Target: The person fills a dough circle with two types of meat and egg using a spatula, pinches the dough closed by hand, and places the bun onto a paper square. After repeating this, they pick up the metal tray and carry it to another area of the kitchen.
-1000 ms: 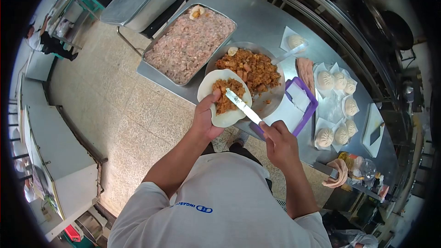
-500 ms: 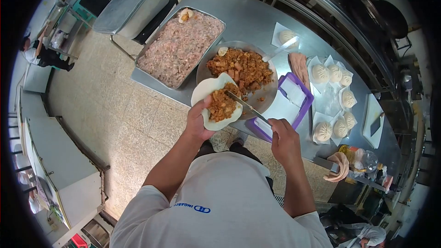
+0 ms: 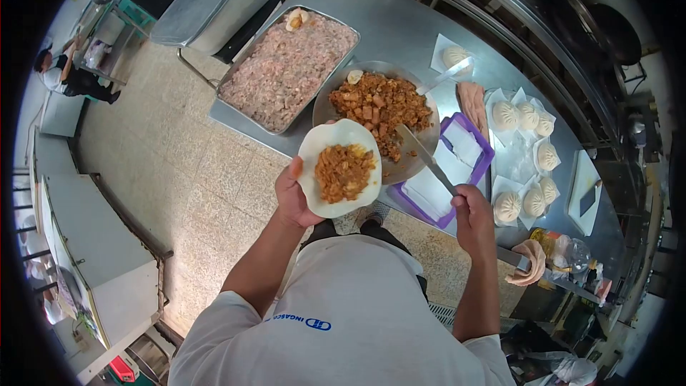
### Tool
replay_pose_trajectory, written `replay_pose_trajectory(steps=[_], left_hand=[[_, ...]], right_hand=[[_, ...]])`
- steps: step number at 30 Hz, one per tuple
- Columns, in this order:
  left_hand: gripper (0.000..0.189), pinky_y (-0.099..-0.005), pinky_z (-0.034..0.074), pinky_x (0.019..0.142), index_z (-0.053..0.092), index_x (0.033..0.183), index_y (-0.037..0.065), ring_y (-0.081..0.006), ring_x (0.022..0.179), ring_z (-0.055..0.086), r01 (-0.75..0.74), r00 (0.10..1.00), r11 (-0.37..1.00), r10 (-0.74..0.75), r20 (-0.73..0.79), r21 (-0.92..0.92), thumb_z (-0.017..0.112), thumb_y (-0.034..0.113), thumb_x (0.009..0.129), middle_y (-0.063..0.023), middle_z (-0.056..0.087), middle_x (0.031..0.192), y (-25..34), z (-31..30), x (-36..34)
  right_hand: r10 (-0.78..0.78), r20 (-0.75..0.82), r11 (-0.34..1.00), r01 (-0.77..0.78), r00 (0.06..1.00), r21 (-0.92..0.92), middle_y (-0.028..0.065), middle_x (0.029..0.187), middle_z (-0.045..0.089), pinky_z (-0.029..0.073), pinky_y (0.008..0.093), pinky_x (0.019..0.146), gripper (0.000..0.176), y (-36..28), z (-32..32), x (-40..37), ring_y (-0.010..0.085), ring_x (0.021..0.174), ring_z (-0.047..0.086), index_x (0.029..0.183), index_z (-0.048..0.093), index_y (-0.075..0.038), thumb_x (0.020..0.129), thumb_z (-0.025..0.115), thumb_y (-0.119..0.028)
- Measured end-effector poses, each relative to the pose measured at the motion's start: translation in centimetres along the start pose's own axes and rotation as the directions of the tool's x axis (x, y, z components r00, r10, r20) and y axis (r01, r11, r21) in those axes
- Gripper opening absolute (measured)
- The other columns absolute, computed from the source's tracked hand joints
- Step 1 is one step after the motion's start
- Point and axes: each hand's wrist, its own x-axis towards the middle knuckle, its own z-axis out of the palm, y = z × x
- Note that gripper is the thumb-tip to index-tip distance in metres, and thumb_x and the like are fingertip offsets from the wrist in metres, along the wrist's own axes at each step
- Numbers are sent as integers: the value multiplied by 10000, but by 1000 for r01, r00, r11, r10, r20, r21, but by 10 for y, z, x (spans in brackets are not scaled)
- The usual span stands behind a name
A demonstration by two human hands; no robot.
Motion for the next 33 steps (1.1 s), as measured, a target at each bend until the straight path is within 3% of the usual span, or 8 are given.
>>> replay_pose_trajectory(steps=[1,5,10,16,21,28,31,33], left_hand=[[721,-550,423,1089,368,1457,12,-374,1284,527,3,992,985,19,123,-170,611,418,913,-226,495,1415,0,4,-3],[733,-525,423,1091,387,1448,1,-372,1257,551,213,977,969,-208,-46,127,636,406,890,-227,520,1394,11,-27,4],[663,-493,448,1074,406,1431,-1,-348,1241,569,205,979,978,-205,-7,43,645,332,909,-201,546,1375,3,-29,2],[665,-513,452,1067,400,1437,7,-358,1245,566,216,976,975,-215,-17,44,644,332,911,-206,544,1377,1,-27,-10],[668,-521,461,1058,394,1444,15,-377,1243,563,210,974,962,-222,-54,-174,643,318,904,-222,533,1380,-4,-25,-14],[635,-535,451,1064,402,1436,12,-391,1250,553,156,983,986,-160,-85,-57,626,309,922,-211,544,1370,-2,-16,-17],[603,-527,463,1054,407,1429,7,-386,1226,574,71,997,970,-78,-23,-234,618,287,938,-207,550,1366,11,-20,-17],[669,-530,432,1083,393,1444,11,-382,1269,541,194,969,970,-166,-182,148,633,362,927,-211,519,1403,26,-43,-13]], right_hand=[[-12,64,999,9,998,47,170,898,622,512,406,688,182,-3,-2,1,342,788,640,1058,623,-24,888,585,28],[-294,53,954,296,954,-51,142,903,624,506,402,656,264,-20,-3,15,316,749,630,1094,631,-34,841,611,39],[-534,161,792,557,830,-249,79,822,590,481,377,613,382,-56,-9,33,259,693,588,1102,702,-88,737,655,15],[-551,184,737,578,814,-352,53,767,547,451,381,633,376,-61,-16,43,232,669,544,1049,742,-124,699,662,-8],[-641,232,708,681,731,-187,43,772,541,440,367,636,372,-67,-11,44,217,700,542,1037,745,-131,694,666,-9],[-556,244,724,607,795,-329,46,783,543,454,355,631,381,-70,-5,47,212,718,553,1049,737,-128,690,679,-14],[-535,170,781,561,828,-273,66,769,553,453,356,598,351,-68,-16,44,222,688,561,1062,728,-106,726,689,-15],[-411,85,893,420,907,-159,84,760,562,449,355,564,309,-62,-15,42,233,659,564,1069,720,-83,767,697,-23]])
